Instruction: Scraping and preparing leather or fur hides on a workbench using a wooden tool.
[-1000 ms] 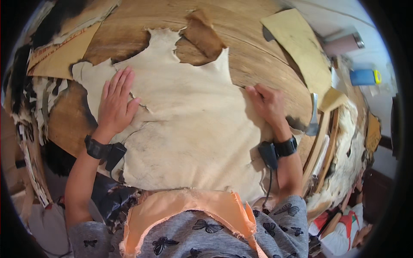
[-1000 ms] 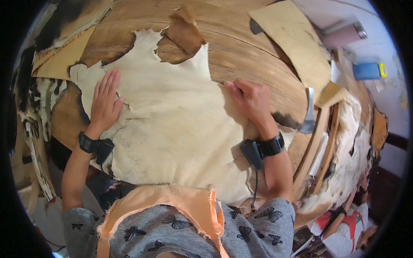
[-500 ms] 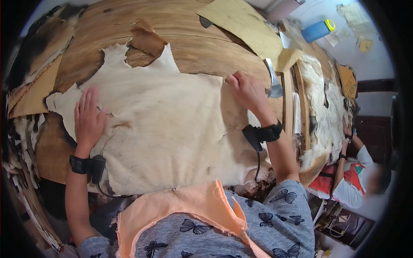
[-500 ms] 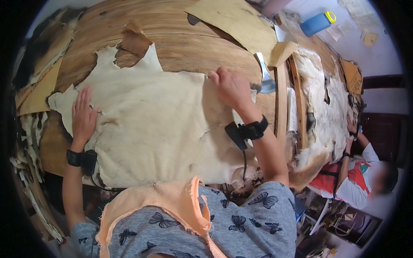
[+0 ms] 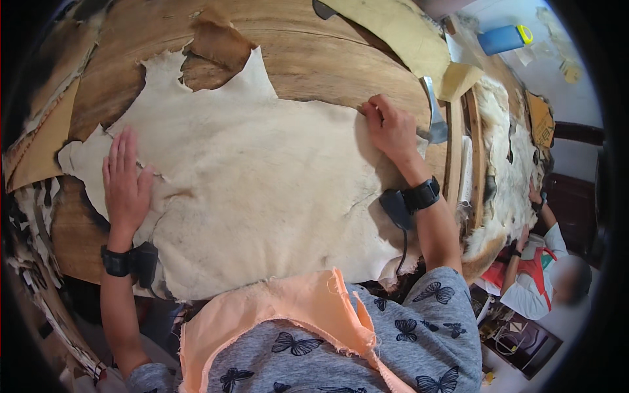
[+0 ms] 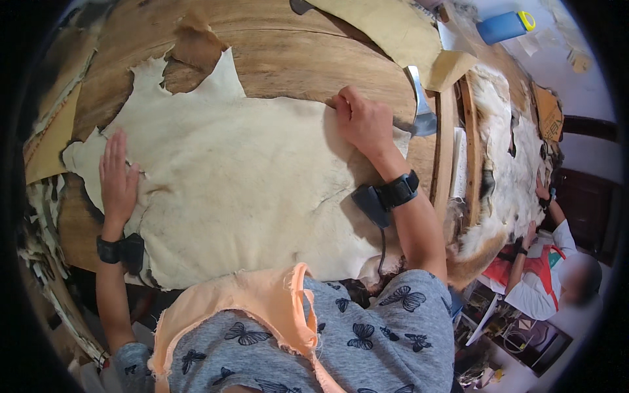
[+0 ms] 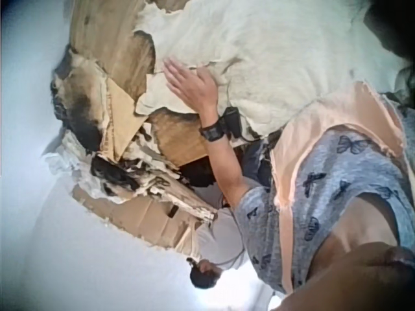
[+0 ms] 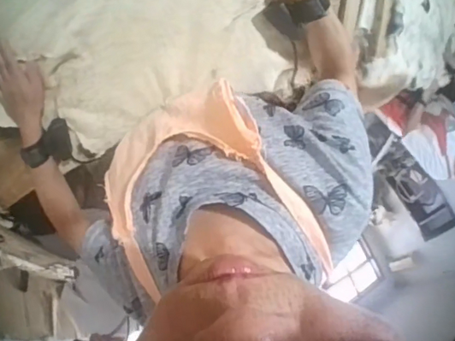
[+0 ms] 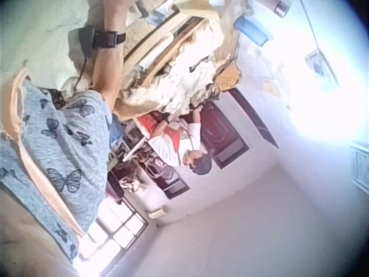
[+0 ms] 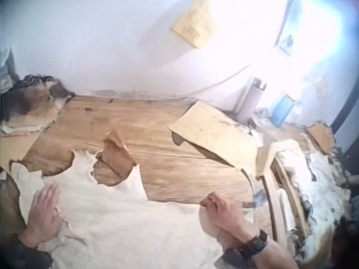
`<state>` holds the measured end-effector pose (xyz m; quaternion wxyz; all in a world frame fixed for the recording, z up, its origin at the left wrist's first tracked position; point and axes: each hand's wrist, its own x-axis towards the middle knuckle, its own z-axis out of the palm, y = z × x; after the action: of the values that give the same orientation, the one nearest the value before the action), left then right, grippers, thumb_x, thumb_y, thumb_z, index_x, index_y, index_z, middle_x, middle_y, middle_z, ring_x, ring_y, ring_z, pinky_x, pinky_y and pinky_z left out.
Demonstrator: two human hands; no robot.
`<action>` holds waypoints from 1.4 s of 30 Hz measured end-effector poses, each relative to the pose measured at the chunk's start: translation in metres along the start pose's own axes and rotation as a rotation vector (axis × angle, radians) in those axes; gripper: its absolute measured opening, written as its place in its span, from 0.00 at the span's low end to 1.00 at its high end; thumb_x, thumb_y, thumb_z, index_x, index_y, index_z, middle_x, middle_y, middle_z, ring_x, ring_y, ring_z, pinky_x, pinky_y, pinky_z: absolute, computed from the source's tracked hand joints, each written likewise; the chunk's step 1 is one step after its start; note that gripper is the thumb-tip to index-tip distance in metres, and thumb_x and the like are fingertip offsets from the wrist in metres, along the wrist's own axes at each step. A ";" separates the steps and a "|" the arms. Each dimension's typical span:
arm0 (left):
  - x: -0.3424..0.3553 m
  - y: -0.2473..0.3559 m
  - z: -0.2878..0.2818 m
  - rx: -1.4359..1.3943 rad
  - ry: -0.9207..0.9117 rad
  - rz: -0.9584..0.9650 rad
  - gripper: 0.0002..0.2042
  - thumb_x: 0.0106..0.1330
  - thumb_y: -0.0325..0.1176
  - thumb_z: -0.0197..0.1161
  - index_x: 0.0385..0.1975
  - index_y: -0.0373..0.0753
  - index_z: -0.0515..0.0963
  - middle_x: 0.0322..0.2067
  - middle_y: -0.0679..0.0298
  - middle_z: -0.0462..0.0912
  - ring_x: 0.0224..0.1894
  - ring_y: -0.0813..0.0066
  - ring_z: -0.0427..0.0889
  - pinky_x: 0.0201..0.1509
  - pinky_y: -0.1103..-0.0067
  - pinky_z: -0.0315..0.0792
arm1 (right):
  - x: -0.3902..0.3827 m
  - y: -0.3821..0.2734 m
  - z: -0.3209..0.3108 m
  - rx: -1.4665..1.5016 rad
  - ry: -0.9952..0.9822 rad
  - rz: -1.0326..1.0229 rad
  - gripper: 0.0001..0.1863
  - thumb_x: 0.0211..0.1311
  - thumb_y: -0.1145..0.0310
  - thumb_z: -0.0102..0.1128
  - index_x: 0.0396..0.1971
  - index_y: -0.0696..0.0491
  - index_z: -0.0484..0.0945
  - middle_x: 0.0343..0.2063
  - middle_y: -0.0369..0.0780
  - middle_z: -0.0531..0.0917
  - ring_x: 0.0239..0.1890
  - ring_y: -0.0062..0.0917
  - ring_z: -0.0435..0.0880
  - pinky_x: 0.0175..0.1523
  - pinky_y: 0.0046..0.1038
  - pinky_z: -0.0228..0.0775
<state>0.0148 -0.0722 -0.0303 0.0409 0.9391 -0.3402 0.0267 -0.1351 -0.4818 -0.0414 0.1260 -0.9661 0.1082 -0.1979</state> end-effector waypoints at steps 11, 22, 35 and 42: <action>0.001 -0.002 0.002 -0.015 0.015 0.020 0.29 0.59 0.36 0.49 0.62 0.39 0.52 0.62 0.57 0.54 0.65 0.60 0.50 0.64 0.65 0.45 | -0.001 0.012 0.005 0.037 0.061 0.002 0.05 0.54 0.66 0.56 0.24 0.50 0.73 0.14 0.42 0.77 0.17 0.36 0.77 0.21 0.33 0.67; -0.005 -0.001 -0.001 -0.007 0.143 0.000 0.29 0.60 0.43 0.49 0.59 0.36 0.55 0.60 0.55 0.58 0.63 0.60 0.54 0.63 0.65 0.49 | 0.007 0.006 -0.007 -0.070 -0.190 0.178 0.11 0.60 0.59 0.49 0.33 0.51 0.74 0.26 0.48 0.79 0.32 0.42 0.78 0.34 0.37 0.68; 0.004 -0.014 -0.005 -0.086 0.075 -0.080 0.30 0.63 0.50 0.46 0.58 0.33 0.56 0.61 0.52 0.54 0.64 0.61 0.50 0.63 0.66 0.49 | -0.042 -0.039 -0.051 -0.089 -0.269 -0.185 0.17 0.58 0.68 0.49 0.47 0.56 0.68 0.44 0.46 0.74 0.51 0.41 0.69 0.54 0.37 0.59; 0.019 -0.020 -0.009 -0.107 -0.072 -0.169 0.35 0.60 0.54 0.47 0.60 0.34 0.52 0.63 0.53 0.50 0.66 0.62 0.46 0.64 0.64 0.46 | -0.051 -0.019 -0.040 -0.037 -0.560 -0.049 0.31 0.61 0.58 0.43 0.62 0.53 0.52 0.63 0.45 0.52 0.66 0.40 0.45 0.66 0.37 0.36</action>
<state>0.0424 -0.0680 -0.0214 0.0808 0.9612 -0.2620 -0.0290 -0.1943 -0.4582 -0.0187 0.1285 -0.9876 0.0493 0.0759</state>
